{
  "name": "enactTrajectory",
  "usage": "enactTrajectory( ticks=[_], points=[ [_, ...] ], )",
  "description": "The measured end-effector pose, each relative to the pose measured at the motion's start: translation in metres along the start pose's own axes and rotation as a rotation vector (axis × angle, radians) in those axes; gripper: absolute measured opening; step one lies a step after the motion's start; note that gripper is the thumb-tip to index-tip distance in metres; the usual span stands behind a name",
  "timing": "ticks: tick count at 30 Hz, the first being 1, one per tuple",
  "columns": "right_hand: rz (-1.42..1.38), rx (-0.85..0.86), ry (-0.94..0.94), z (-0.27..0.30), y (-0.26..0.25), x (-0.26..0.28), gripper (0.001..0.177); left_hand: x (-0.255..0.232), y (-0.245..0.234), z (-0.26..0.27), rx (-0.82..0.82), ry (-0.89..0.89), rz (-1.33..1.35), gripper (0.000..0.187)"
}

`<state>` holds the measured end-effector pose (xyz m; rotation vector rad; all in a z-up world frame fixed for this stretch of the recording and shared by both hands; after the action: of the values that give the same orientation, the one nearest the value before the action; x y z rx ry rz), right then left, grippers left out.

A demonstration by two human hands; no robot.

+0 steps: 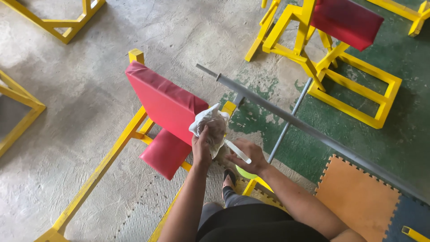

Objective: Cleaning and sanitizing various weight benches and gym equipment using a spray bottle and cloth.

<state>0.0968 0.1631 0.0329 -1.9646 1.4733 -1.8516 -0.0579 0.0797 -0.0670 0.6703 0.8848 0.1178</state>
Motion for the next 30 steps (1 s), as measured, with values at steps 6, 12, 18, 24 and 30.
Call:
enactTrajectory(
  ticks=[6, 12, 18, 24, 30],
  points=[
    [0.021, 0.061, 0.042, -0.005, 0.007, -0.004, 0.037, -0.017, 0.001, 0.005, -0.049, 0.057, -0.030, 0.035],
    [-0.037, 0.028, -0.029, -0.017, 0.003, 0.012, 0.041, -0.010, -0.005, -0.009, -0.058, 0.024, 0.013, 0.034],
    [0.061, 0.096, 0.106, -0.008, 0.021, 0.000, 0.029, 0.005, -0.006, -0.019, 0.012, -0.016, 0.032, 0.035],
    [-0.220, -0.126, -0.071, 0.008, 0.020, 0.013, 0.032, 0.005, -0.005, -0.020, -0.008, -0.376, 0.043, 0.032],
    [-0.477, -0.356, 0.376, 0.044, 0.031, -0.010, 0.022, 0.004, -0.040, -0.087, -0.008, -0.159, -0.289, 0.033]
  ],
)
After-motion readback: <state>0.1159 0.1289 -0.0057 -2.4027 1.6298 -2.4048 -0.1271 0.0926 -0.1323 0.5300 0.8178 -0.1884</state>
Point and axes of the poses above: each hand's wrist, its own z-axis away from the middle knuckle, its own y-axis out of the palm, x = y × z, the point moved 6 cm from there along -z, towards the middle knuckle, and after that the axes turned 12 degrees about -x, right-handed, at the moved point
